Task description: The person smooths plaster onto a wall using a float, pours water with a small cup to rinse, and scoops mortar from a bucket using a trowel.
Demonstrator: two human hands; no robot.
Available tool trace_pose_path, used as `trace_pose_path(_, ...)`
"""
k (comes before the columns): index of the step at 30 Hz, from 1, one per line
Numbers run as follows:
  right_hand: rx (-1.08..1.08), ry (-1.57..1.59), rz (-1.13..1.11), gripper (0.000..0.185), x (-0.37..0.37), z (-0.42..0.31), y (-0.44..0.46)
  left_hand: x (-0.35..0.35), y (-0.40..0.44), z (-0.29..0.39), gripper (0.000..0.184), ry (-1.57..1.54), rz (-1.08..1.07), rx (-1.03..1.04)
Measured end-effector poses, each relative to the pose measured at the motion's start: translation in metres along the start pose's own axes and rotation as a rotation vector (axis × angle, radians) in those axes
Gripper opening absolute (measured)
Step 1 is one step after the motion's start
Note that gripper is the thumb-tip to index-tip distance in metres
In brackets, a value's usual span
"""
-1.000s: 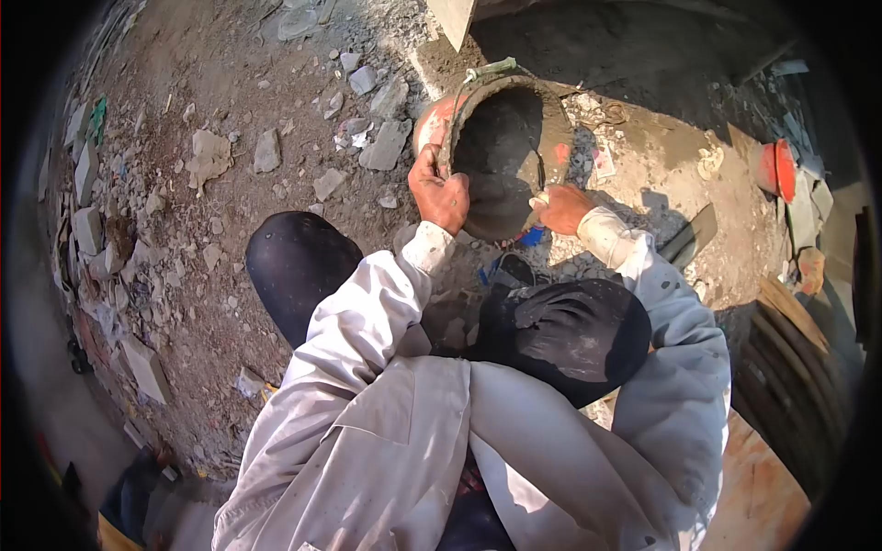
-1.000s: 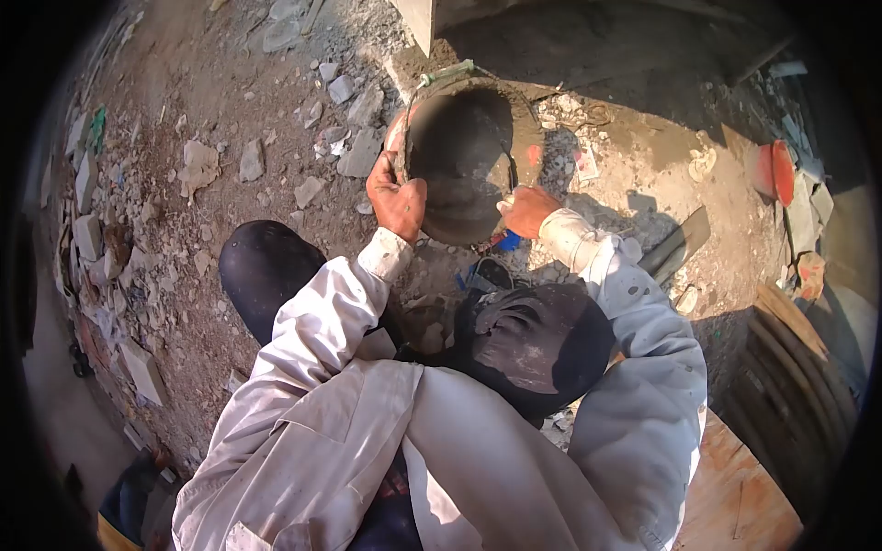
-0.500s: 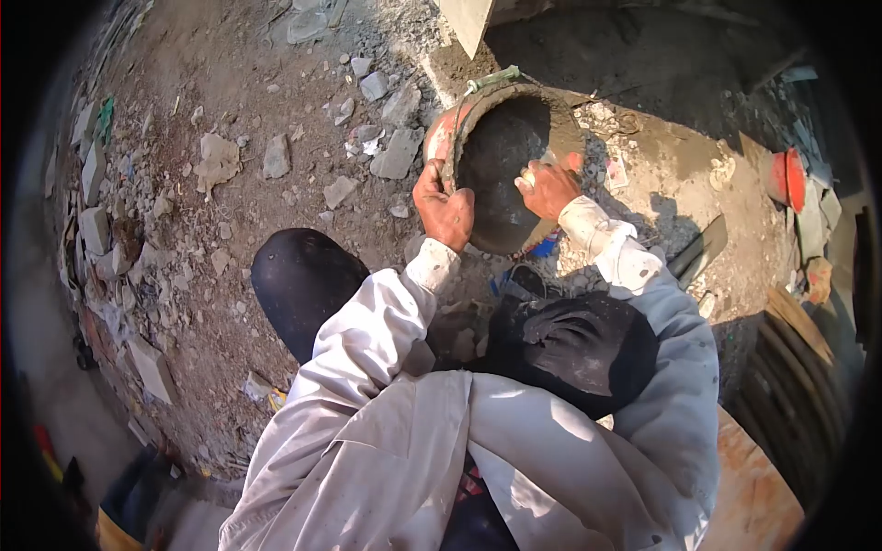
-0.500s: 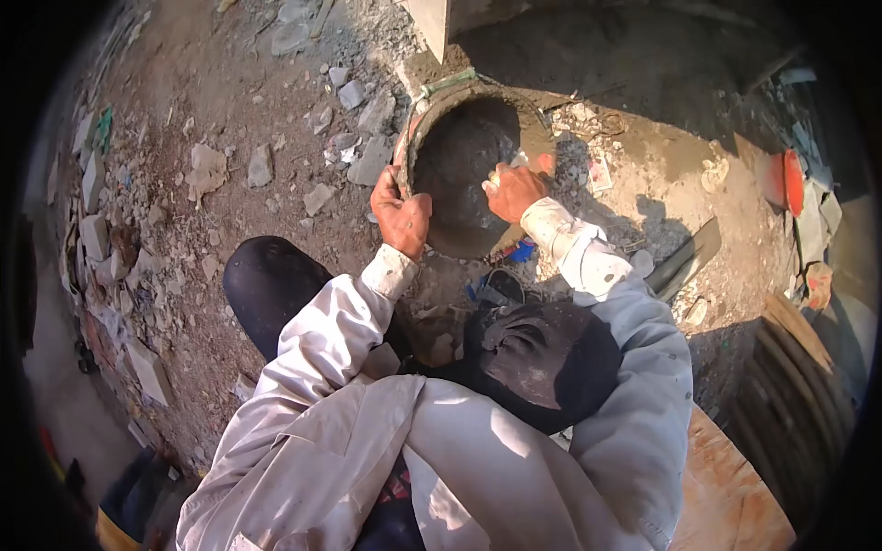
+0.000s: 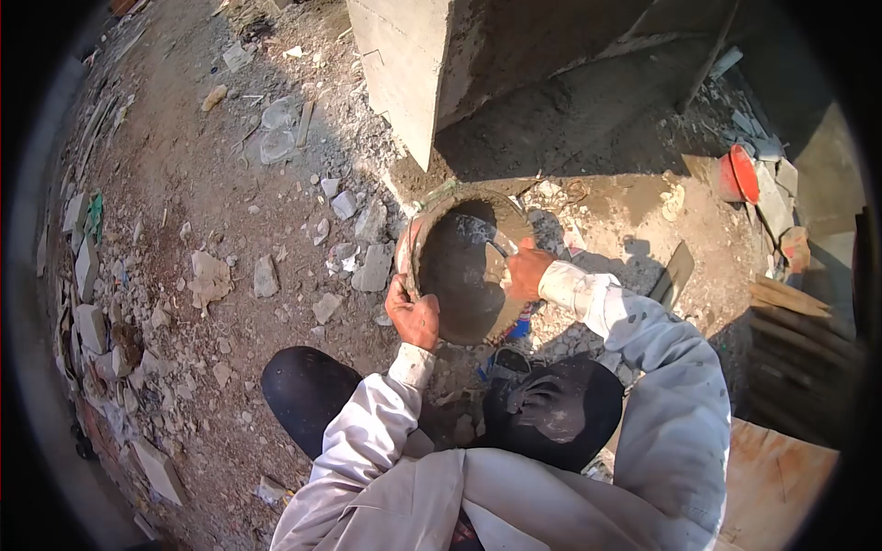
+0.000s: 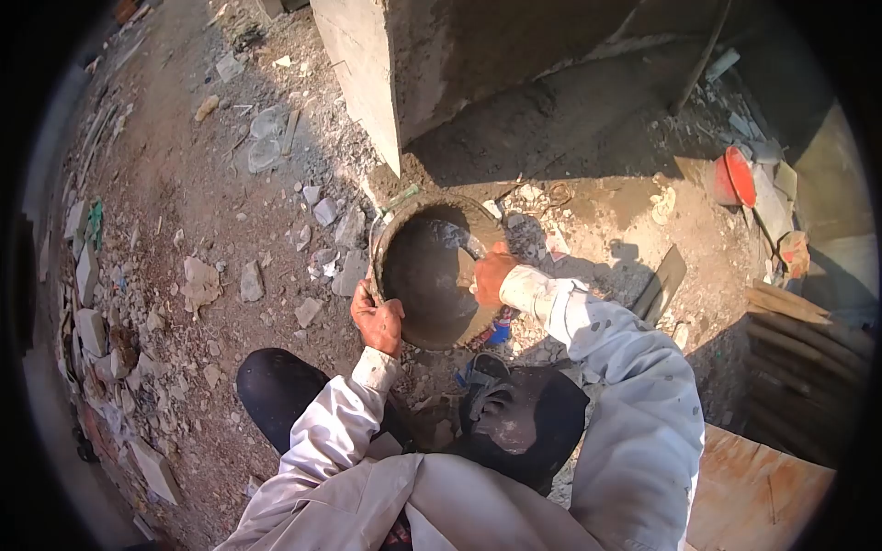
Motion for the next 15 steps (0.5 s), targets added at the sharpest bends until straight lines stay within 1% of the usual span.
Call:
trace_pose_path(1,-0.088,0.176,-0.009,0.047,0.017,-0.004,0.008,0.003,0.000,0.007,0.022,0.009,0.024,-0.027)
trace_pose_path(2,-0.080,0.272,0.069,0.051,0.049,-0.011,0.021,0.000,-0.001,0.001,0.029,0.037,-0.019,0.013)
trace_pose_path(3,-0.141,0.390,0.071,0.047,0.060,-0.019,0.028,-0.006,0.000,-0.012,0.037,0.068,-0.056,0.048)
trace_pose_path(4,-0.232,0.571,0.013,0.044,0.051,-0.026,0.026,-0.008,-0.002,-0.013,0.045,0.102,-0.091,0.082)
trace_pose_path(5,-0.267,0.822,-0.069,0.043,0.043,-0.032,0.024,-0.008,-0.002,-0.015,0.045,0.078,-0.078,0.081)
trace_pose_path(6,-0.255,1.100,-0.161,0.044,0.038,-0.036,0.021,-0.003,-0.003,-0.010,0.046,0.056,-0.065,0.082)
trace_pose_path(7,-0.061,1.558,-0.317,0.043,0.046,-0.041,0.024,0.000,-0.005,-0.003,0.047,0.039,-0.053,0.078)
trace_pose_path(8,-0.111,1.710,-0.338,0.041,0.051,-0.039,0.031,0.002,-0.006,0.005,0.043,0.060,-0.045,0.084)
trace_pose_path(10,-0.218,2.003,-0.397,0.038,0.059,-0.028,0.042,-0.001,-0.002,0.002,0.042,0.050,-0.045,0.054)
trace_pose_path(11,-0.280,2.020,-0.365,0.041,0.062,-0.018,0.043,-0.004,0.000,0.000,0.042,0.047,-0.045,0.038)
trace_pose_path(13,-0.192,1.727,-0.221,0.041,0.029,-0.008,0.001,-0.003,0.006,0.002,0.038,-0.002,-0.024,0.007)
trace_pose_path(14,-0.232,1.666,-0.193,0.043,0.026,-0.001,-0.007,0.001,0.005,0.010,0.036,-0.023,-0.001,-0.026)
trace_pose_path(15,-0.142,1.376,-0.028,0.039,0.019,0.003,-0.014,0.004,0.004,0.014,0.034,-0.044,0.023,-0.060)
Point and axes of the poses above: each hand's wrist, its own y-axis towards the middle knuckle, its own x-axis out of the palm, z = x × y, the point moved 1 cm from there along y, towards the middle knuckle, and after that the axes turned 2 degrees about -x, right-handed, at the moved point
